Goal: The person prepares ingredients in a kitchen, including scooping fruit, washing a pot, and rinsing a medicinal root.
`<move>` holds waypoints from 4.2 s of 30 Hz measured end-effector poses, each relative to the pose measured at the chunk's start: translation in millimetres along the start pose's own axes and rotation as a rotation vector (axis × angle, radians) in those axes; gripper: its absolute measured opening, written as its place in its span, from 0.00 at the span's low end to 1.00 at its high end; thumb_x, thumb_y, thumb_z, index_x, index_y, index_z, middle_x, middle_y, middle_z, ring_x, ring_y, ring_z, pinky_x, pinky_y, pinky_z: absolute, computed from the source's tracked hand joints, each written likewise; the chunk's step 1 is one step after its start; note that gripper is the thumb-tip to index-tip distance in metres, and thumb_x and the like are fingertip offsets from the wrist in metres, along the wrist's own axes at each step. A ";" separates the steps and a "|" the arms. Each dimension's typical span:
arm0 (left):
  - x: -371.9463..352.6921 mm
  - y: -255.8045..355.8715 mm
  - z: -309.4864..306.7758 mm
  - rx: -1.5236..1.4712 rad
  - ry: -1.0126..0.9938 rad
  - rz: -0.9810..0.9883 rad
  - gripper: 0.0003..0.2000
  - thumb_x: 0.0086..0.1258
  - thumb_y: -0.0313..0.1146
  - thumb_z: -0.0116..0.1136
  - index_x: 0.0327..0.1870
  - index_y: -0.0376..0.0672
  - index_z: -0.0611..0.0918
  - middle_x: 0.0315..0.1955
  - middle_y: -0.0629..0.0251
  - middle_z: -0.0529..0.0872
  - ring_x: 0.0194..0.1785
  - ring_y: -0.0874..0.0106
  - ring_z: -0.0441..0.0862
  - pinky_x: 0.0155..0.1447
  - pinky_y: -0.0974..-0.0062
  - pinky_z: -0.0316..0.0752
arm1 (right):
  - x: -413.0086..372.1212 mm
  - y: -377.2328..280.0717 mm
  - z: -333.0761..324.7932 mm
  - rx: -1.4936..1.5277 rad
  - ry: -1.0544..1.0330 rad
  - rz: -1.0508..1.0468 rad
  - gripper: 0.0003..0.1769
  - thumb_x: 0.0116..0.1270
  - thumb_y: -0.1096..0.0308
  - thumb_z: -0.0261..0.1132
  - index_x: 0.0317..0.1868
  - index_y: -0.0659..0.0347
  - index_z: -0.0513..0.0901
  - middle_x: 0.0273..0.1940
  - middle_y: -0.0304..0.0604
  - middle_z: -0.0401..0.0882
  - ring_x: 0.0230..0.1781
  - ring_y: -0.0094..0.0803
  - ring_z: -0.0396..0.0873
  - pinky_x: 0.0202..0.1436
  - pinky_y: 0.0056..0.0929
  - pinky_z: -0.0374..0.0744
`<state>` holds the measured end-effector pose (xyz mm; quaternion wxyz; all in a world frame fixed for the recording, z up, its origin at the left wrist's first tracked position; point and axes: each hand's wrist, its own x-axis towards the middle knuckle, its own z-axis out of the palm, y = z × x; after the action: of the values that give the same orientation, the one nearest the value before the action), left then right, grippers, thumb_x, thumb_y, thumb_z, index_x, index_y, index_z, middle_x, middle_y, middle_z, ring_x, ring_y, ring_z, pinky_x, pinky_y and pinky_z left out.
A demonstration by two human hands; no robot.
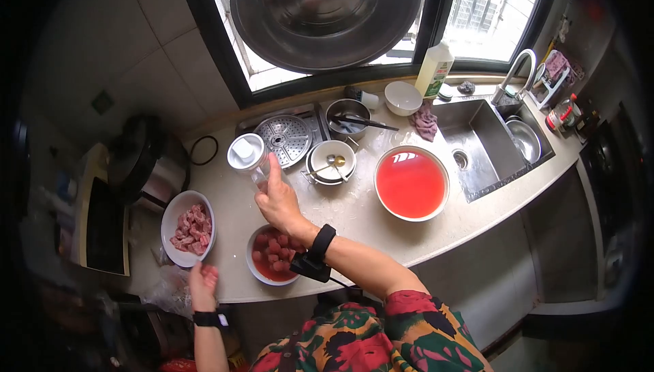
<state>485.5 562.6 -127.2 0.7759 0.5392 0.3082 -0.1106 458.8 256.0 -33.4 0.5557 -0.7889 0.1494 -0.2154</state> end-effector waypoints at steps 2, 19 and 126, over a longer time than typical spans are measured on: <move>-32.7 -19.7 20.3 0.141 -0.080 -0.050 0.12 0.61 0.39 0.54 0.39 0.45 0.69 0.29 0.62 0.74 0.28 0.65 0.75 0.31 0.67 0.75 | 1.6 -1.5 3.8 0.161 -0.050 0.008 0.41 0.50 0.74 0.52 0.65 0.61 0.44 0.34 0.52 0.75 0.35 0.45 0.76 0.41 0.36 0.72; -95.5 -50.2 77.9 0.163 -0.490 -0.251 0.24 0.53 0.18 0.45 0.56 0.38 0.68 0.43 0.60 0.77 0.46 0.67 0.77 0.45 0.73 0.76 | 50.0 -0.6 64.8 0.368 -0.517 -0.011 0.41 0.49 0.78 0.51 0.66 0.50 0.50 0.30 0.38 0.71 0.32 0.25 0.75 0.28 0.21 0.75; -63.6 31.1 -135.2 0.278 0.174 0.872 0.31 0.43 0.20 0.51 0.56 0.37 0.66 0.50 0.62 0.70 0.49 0.68 0.69 0.53 0.74 0.66 | -177.4 54.6 -116.1 0.089 -0.198 0.659 0.18 0.60 0.64 0.57 0.48 0.65 0.74 0.34 0.40 0.76 0.30 0.22 0.74 0.29 0.22 0.75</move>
<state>402.6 686.9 -96.1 0.6415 0.7247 0.0989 0.2312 247.2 227.5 -82.0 0.6411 -0.6902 0.3322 0.0468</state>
